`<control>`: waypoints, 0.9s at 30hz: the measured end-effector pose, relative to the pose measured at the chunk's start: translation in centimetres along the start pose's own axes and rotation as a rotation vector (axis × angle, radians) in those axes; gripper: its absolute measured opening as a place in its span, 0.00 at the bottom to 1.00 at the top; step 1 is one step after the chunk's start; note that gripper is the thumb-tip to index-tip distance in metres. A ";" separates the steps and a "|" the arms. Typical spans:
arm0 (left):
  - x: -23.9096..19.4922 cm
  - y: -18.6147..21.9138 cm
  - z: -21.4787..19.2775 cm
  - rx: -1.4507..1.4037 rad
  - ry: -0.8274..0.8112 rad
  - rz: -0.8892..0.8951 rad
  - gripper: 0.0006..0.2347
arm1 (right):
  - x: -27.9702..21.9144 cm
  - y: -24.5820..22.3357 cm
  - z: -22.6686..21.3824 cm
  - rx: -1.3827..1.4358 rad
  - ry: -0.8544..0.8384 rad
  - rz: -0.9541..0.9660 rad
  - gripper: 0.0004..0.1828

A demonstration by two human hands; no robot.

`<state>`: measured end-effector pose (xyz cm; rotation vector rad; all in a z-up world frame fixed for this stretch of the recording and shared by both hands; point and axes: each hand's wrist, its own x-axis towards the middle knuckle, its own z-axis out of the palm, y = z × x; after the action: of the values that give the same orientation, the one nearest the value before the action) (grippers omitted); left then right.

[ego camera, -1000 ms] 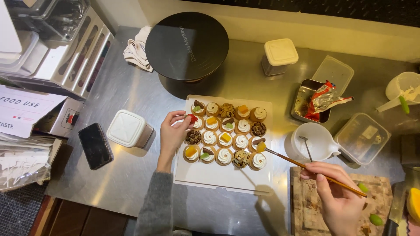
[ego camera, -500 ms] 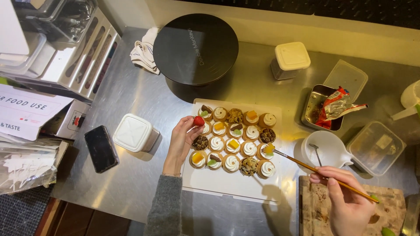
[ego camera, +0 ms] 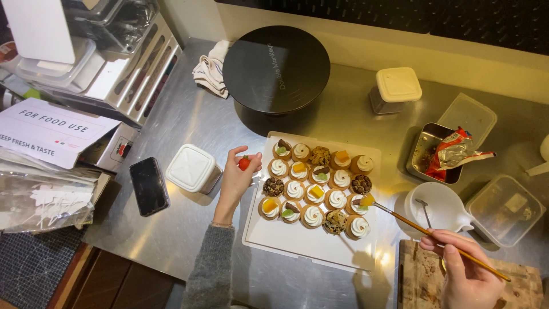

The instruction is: The person decorates small pastries on a tray by placing strawberries on top. They use a small brush to apply a clear glaze to each strawberry before positioning it on a pastry. The person also slices a strawberry on a cutting board and continues glazing and placing strawberries on the pastries.

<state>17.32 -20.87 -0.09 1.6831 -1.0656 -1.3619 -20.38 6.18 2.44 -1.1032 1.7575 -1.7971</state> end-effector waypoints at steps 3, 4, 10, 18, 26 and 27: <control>2.7 -3.3 -0.6 -0.443 -0.124 -0.131 0.21 | -0.2 0.8 -0.2 0.016 -0.011 -0.022 0.11; 2.2 -3.1 -1.1 -0.444 -0.118 -0.128 0.21 | -0.2 1.1 -0.2 0.021 -0.016 -0.023 0.11; -1.6 -1.0 -3.4 -0.513 -0.239 -0.193 0.20 | -0.5 1.6 -0.6 0.054 0.010 -0.015 0.10; -0.9 -2.6 0.3 -0.134 0.017 0.089 0.26 | -0.6 2.1 -1.1 0.070 0.024 -0.008 0.10; 1.1 -3.5 5.4 -0.126 0.240 0.231 0.26 | -0.3 4.3 -3.1 0.065 0.055 -0.027 0.11; 1.6 -4.5 5.6 0.044 0.297 0.420 0.23 | -0.5 3.8 -3.0 0.044 0.055 -0.010 0.11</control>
<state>12.73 -20.70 -5.80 1.5230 -1.1932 -0.8006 -23.23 7.98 -1.06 -1.0560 1.7376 -1.8798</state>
